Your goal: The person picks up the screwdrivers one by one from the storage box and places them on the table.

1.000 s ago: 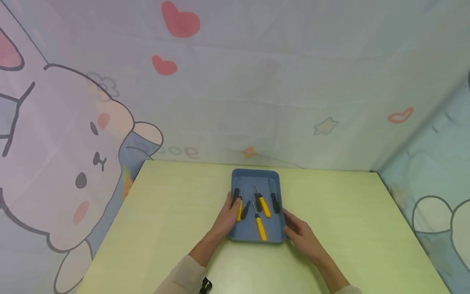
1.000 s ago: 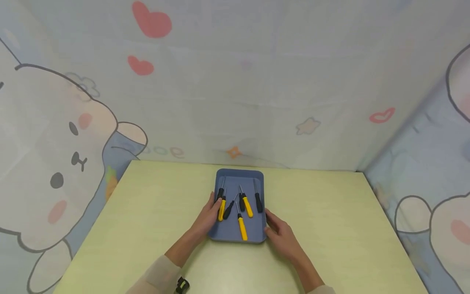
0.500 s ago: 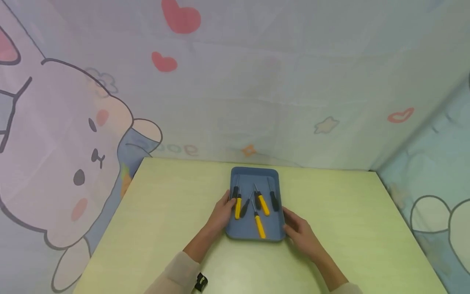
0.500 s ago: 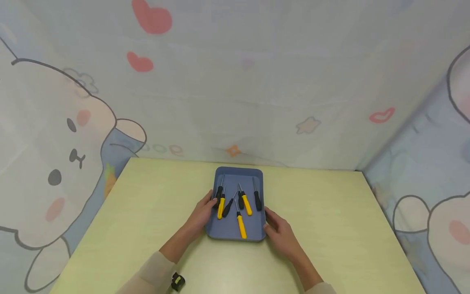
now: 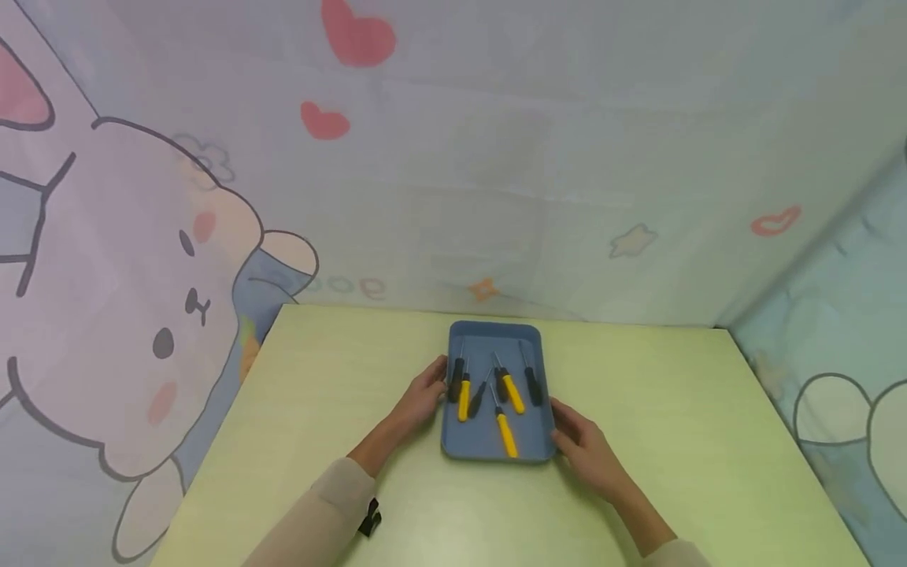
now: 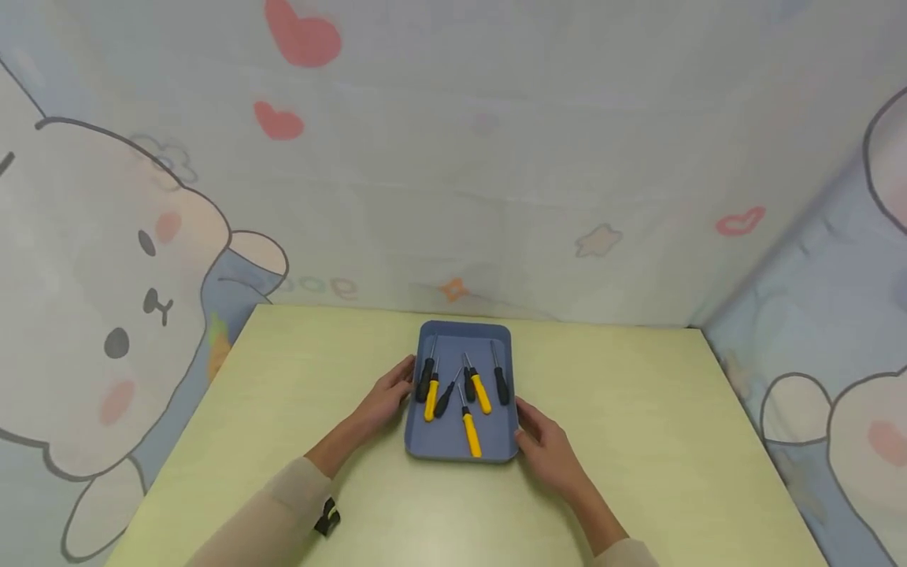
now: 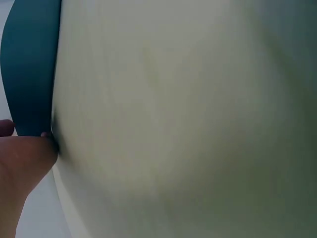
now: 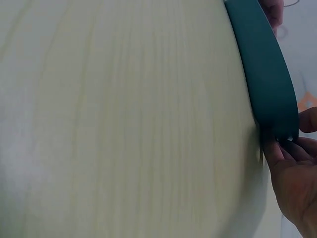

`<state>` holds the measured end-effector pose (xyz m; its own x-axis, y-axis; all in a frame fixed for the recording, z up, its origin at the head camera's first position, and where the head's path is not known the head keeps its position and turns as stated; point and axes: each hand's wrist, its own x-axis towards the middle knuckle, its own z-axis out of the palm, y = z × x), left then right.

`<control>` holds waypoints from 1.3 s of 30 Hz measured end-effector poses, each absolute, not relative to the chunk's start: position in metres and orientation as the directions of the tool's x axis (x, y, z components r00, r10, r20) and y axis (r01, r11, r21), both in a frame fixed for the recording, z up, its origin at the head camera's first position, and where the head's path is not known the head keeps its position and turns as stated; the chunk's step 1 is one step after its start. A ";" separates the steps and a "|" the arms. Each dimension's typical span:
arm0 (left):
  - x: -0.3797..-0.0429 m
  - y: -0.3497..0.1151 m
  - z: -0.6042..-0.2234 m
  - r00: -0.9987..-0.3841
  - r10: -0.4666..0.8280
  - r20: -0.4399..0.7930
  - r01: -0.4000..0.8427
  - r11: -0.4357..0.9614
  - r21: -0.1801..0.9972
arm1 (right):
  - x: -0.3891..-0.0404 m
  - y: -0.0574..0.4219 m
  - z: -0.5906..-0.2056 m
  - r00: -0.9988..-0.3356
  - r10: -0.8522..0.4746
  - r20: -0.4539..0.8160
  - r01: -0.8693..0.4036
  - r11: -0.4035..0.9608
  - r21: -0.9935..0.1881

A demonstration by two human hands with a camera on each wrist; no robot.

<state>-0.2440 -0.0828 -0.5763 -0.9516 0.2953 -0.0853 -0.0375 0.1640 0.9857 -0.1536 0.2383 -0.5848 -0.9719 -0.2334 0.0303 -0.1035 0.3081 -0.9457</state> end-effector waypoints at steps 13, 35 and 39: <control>-0.248 -0.087 -0.580 -0.925 0.379 -0.003 0.067 0.171 0.983 | -0.158 0.240 -0.586 -0.975 -0.223 0.014 -0.080 0.287 -0.955; -0.249 -0.088 -0.586 -0.915 0.401 0.048 0.107 0.127 0.986 | -0.160 0.241 -0.588 -0.977 -0.214 0.002 -0.064 0.284 -0.957; -0.248 -0.088 -0.586 -0.913 0.405 0.039 0.103 0.136 0.985 | -0.161 0.241 -0.588 -0.980 -0.199 -0.026 -0.037 0.307 -0.951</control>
<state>-0.2479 -0.0877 -0.5863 -0.9134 0.4051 0.0393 0.1027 0.1361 0.9854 -0.1610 0.2413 -0.5880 -0.9797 -0.1987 -0.0259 -0.0372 0.3072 -0.9509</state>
